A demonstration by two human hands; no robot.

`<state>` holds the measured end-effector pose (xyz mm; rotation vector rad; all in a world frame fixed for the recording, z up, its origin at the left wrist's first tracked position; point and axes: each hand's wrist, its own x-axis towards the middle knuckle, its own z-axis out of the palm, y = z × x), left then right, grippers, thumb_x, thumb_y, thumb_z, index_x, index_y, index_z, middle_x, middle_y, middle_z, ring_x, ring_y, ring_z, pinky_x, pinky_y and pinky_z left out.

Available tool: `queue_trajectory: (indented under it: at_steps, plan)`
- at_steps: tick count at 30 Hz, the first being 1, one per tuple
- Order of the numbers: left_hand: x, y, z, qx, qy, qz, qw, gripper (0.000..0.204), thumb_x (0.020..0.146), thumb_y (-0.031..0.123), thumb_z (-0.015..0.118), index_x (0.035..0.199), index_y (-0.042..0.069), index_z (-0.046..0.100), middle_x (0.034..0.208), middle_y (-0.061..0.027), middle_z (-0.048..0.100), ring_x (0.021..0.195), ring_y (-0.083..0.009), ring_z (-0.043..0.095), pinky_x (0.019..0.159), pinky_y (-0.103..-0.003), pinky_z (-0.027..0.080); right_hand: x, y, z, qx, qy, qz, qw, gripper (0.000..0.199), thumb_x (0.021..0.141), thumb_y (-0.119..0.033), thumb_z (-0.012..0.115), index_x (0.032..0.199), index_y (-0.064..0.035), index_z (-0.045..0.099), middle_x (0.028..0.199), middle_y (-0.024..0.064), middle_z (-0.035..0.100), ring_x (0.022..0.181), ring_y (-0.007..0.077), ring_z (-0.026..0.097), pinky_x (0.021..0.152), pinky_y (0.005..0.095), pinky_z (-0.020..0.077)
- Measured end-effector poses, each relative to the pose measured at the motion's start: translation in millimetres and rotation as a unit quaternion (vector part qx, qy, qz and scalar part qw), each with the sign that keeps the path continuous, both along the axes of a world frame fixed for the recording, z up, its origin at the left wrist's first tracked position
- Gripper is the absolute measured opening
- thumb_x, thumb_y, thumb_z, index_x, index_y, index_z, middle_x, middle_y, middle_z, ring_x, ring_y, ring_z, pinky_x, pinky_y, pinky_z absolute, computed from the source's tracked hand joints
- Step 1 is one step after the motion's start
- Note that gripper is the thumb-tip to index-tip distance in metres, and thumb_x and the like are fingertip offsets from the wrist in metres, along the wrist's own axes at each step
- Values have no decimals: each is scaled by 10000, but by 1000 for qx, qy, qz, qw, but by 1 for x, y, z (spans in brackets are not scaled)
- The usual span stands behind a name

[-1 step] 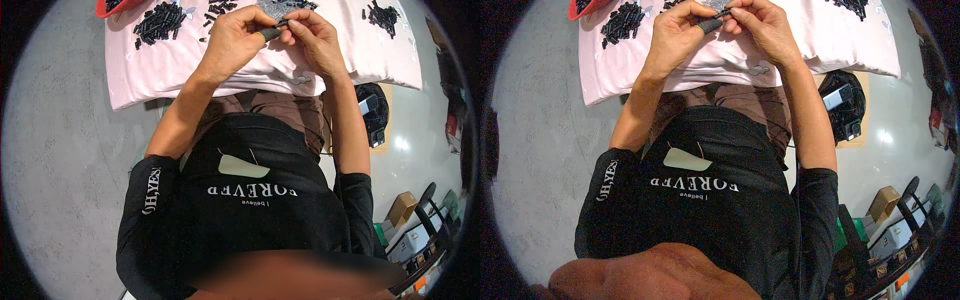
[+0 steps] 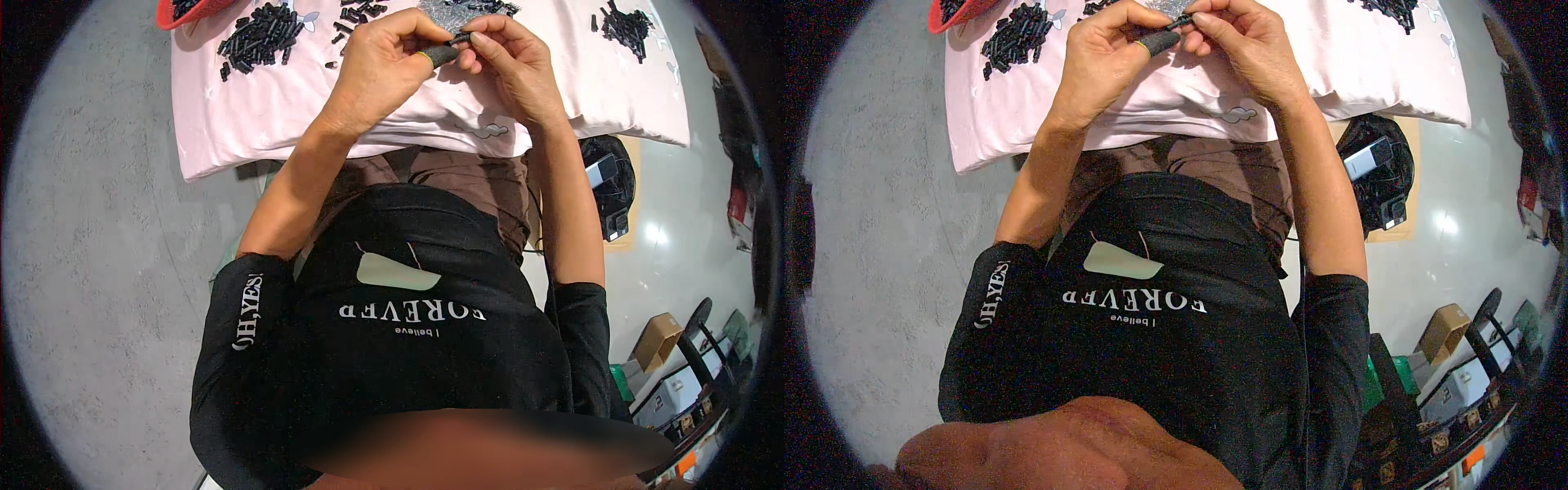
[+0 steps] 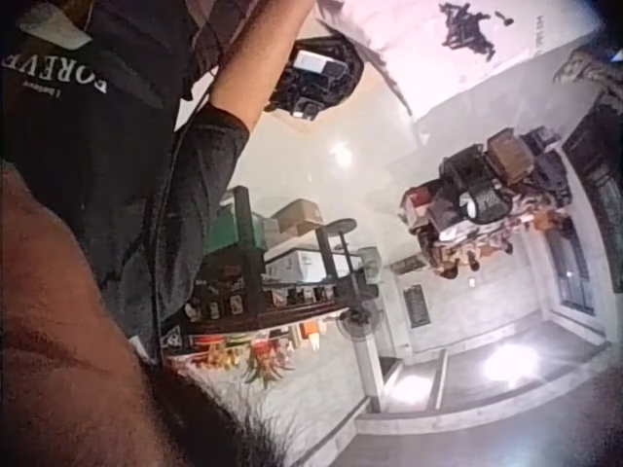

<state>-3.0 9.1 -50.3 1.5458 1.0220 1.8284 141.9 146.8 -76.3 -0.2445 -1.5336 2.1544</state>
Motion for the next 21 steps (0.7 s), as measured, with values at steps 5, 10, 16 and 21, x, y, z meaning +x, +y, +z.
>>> queue_trajectory:
  at_steps: [5,10,16,21]
  plan:
    - [15,-9,25,-227,-81,92,966,60,895,-91,645,941,-55,661,888,-73,684,821,-115,651,738,-248,544,1,3,-3,-2,-5,6,1000,171,1004,-54,572,1141,33,624,894,93,683,769,109,626,715,218,510]
    - [12,-13,21,-219,164,229,934,225,802,-42,624,1000,18,716,859,-102,733,765,-124,690,718,-266,549,1,2,-3,-4,6,15,1000,169,1002,-45,571,1144,27,627,872,85,674,767,110,621,720,222,509]
    - [17,-14,29,-208,201,252,924,244,789,-46,631,1005,26,717,847,-99,739,740,-138,697,699,-271,557,1,2,-2,6,10,7,1000,170,998,-46,580,1142,26,633,862,84,674,766,110,621,722,226,510]
    - [18,-14,30,-190,183,249,932,258,790,-47,631,1023,28,712,894,-102,748,775,-148,711,722,-275,567,1,2,-2,-1,14,10,1000,168,994,-43,586,1138,26,637,862,82,676,763,113,623,723,226,511]
